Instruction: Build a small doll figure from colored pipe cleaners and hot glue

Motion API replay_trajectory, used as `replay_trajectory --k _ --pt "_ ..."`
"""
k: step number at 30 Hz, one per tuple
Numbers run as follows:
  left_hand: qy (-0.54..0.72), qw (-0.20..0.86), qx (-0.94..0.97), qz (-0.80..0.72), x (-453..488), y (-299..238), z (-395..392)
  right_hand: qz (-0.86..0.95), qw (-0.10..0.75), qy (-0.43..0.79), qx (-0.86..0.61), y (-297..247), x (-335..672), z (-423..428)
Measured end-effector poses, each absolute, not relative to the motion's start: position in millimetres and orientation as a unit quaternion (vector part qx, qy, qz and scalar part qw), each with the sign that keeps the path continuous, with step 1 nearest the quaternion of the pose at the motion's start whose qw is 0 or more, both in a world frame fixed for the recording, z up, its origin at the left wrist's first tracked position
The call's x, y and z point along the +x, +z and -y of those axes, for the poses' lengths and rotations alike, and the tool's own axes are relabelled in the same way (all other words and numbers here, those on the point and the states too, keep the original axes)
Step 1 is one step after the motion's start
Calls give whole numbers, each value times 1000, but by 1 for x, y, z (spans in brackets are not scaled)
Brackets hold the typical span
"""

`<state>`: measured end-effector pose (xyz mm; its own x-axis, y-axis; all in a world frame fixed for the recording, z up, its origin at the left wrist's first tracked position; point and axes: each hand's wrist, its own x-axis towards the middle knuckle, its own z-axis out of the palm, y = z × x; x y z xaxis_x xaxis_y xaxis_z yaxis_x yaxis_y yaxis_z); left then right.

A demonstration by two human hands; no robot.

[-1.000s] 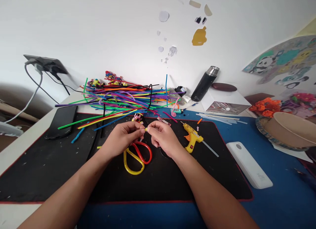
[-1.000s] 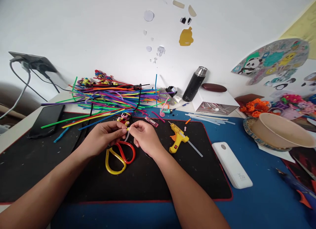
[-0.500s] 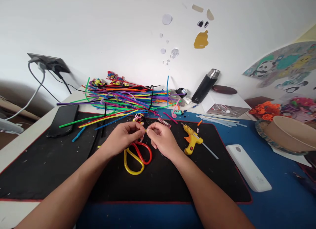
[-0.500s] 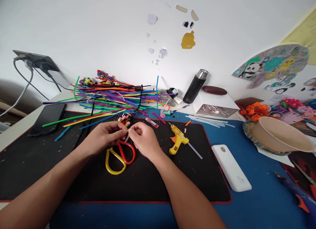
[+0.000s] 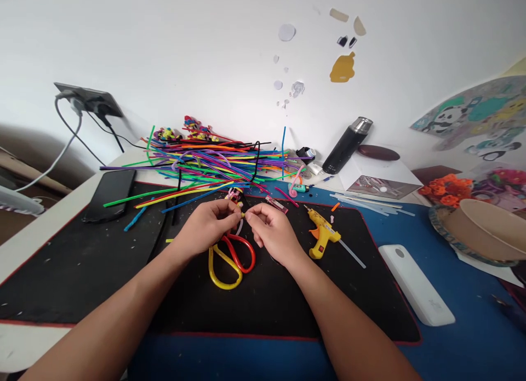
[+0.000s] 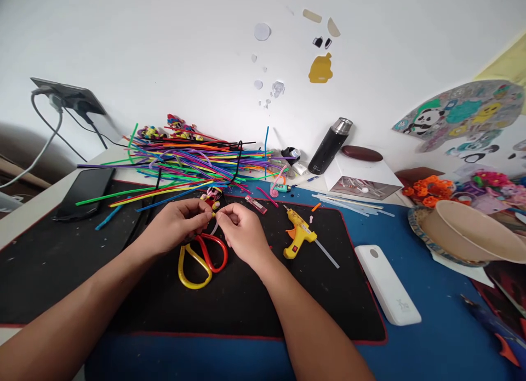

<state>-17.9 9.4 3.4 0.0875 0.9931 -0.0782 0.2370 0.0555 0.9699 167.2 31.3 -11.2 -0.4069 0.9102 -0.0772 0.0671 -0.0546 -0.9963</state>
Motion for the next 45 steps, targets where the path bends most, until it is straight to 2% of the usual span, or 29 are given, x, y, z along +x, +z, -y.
replay_trajectory --k 5,12,20,28,35,45 --pt "411 504 534 -540 -17 4 -9 575 359 615 -403 -10 167 -32" --pt "390 450 594 -541 -16 3 -8 582 363 593 -422 -11 167 -31" --pt "382 464 592 -537 -15 4 -8 600 366 563 -436 -12 169 -32" --pt "377 429 617 -541 -15 2 -7 619 355 541 -446 -15 169 -33" --pt "374 461 606 -530 -17 3 -7 615 348 558 -434 -14 170 -32" --pt "376 418 628 -539 -18 -3 -7 619 344 551 -442 -15 170 -33"
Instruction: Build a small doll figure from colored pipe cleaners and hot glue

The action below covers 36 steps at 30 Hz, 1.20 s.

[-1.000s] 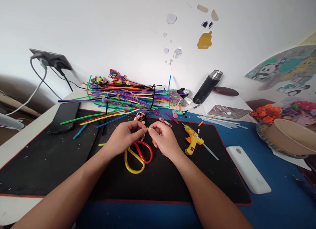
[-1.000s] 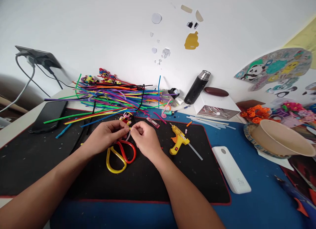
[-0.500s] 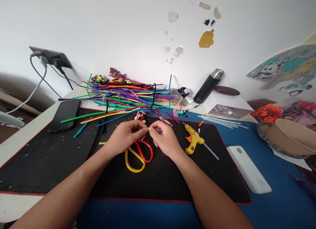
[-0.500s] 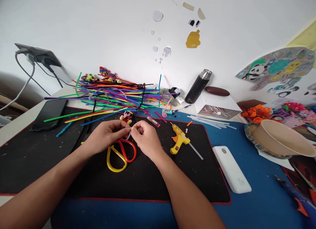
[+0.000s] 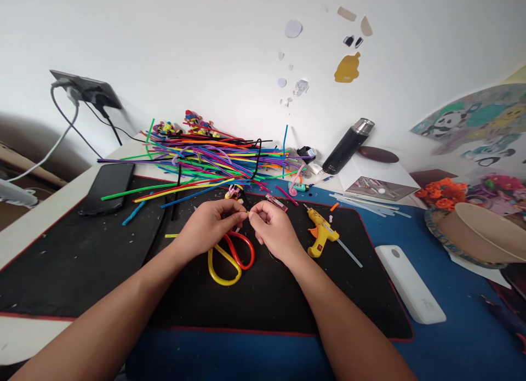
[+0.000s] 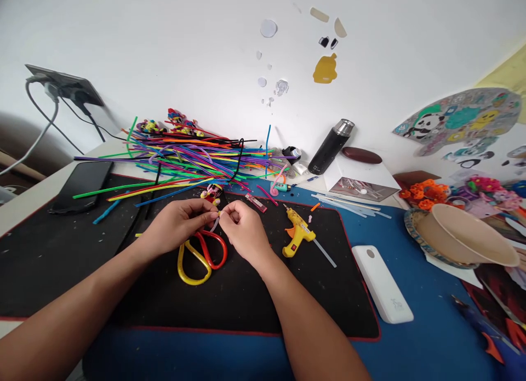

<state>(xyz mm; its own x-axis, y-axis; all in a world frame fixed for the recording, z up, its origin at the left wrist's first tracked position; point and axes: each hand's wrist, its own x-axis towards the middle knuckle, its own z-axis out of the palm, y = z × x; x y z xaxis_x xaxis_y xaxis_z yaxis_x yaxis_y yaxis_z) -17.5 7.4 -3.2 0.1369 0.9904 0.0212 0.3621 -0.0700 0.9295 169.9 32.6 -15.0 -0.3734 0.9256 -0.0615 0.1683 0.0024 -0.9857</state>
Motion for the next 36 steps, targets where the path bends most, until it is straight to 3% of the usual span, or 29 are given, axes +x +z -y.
replay_trajectory --k 7,19,29,36 --pt "373 398 638 -543 -18 -2 -7 616 345 556 -439 -15 169 -33" --pt "377 526 567 -510 -20 -2 -12 618 355 544 -443 -15 168 -32" --pt "380 471 596 -528 -20 -4 -11 642 338 515 -456 -19 167 -29" --pt "392 474 582 -531 -19 -2 -11 593 350 588 -424 -16 166 -31"
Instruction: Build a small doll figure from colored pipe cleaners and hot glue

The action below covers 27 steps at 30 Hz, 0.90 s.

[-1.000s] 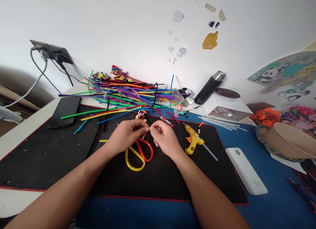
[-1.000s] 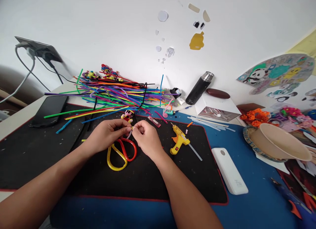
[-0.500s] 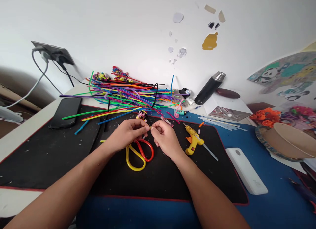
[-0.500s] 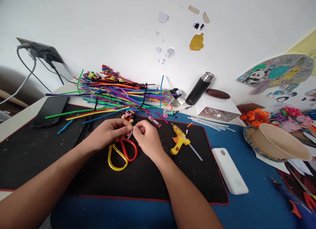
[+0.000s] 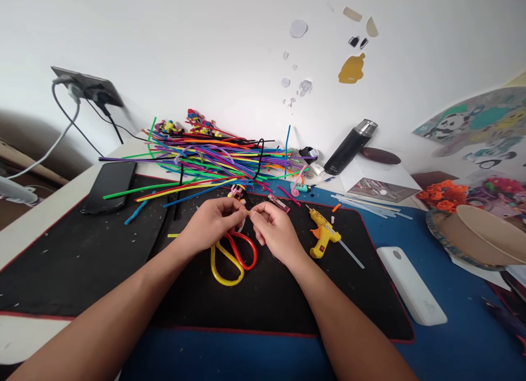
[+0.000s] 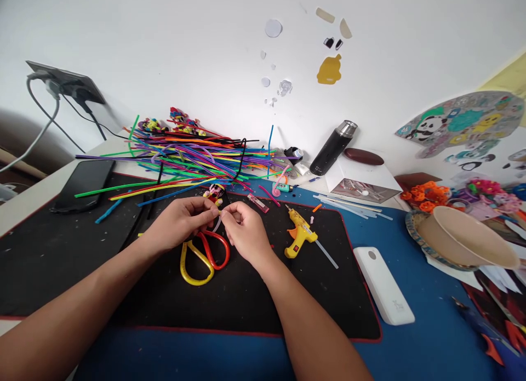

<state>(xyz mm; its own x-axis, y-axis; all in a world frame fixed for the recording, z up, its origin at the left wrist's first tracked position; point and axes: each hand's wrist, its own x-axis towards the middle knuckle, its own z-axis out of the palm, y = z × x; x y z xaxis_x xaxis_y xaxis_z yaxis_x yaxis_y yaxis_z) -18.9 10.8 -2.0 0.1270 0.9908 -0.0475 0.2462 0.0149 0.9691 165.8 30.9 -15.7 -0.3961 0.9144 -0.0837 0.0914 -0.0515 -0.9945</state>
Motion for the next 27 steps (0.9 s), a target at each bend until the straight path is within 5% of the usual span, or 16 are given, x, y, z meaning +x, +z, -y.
replay_trajectory --k 27 --pt "421 547 527 -496 -17 -5 -13 566 405 585 -415 -19 164 -32"
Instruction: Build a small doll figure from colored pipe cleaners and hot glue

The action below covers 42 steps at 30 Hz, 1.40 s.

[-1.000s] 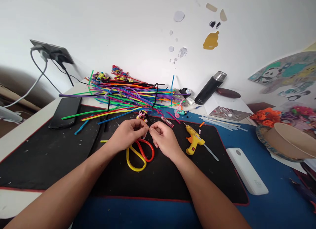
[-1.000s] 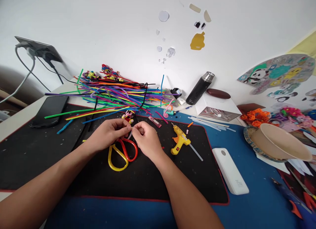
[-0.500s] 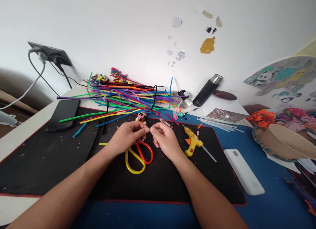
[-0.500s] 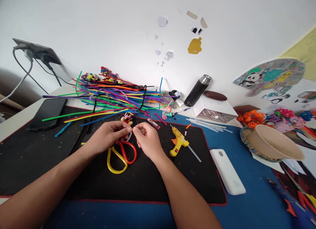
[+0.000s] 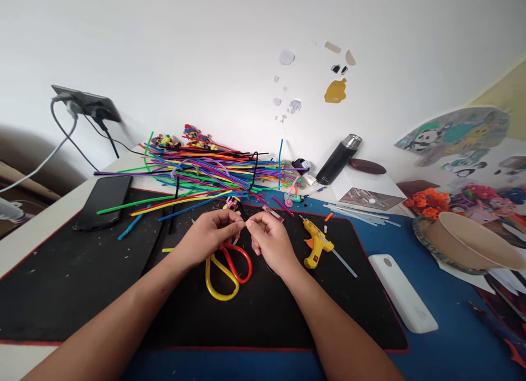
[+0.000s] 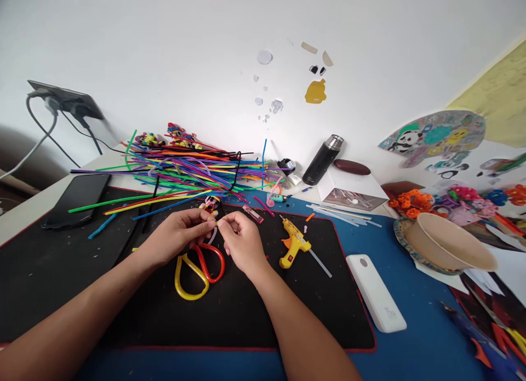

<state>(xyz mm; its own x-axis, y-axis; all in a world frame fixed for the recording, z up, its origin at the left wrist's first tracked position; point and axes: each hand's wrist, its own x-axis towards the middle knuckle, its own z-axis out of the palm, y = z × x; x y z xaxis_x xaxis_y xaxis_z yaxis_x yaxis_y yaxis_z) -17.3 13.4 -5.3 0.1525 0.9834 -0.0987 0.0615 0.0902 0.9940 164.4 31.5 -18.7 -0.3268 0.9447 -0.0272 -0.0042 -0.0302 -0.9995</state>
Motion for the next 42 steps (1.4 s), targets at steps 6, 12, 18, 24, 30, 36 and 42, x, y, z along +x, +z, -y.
replay_trajectory --k 6,12,18,24,30,36,42 --pt "420 553 509 -508 -18 -2 -13 560 402 598 -410 -17 165 -33" --pt "425 544 511 -512 -18 -1 -13 575 395 589 -408 -19 164 -31" --pt "418 551 515 -507 -17 -1 -14 577 396 585 -410 -23 163 -31" --pt "431 569 492 -498 -21 -7 -15 586 393 582 -405 -21 162 -29" --pt "434 598 472 -480 -22 -6 -15 583 398 577 -411 -17 162 -28" --pt "437 609 457 -479 -22 -5 -14 598 394 568 -406 -16 163 -26" --pt "449 620 440 -470 -22 -6 -15 585 400 571 -414 -14 162 -27"
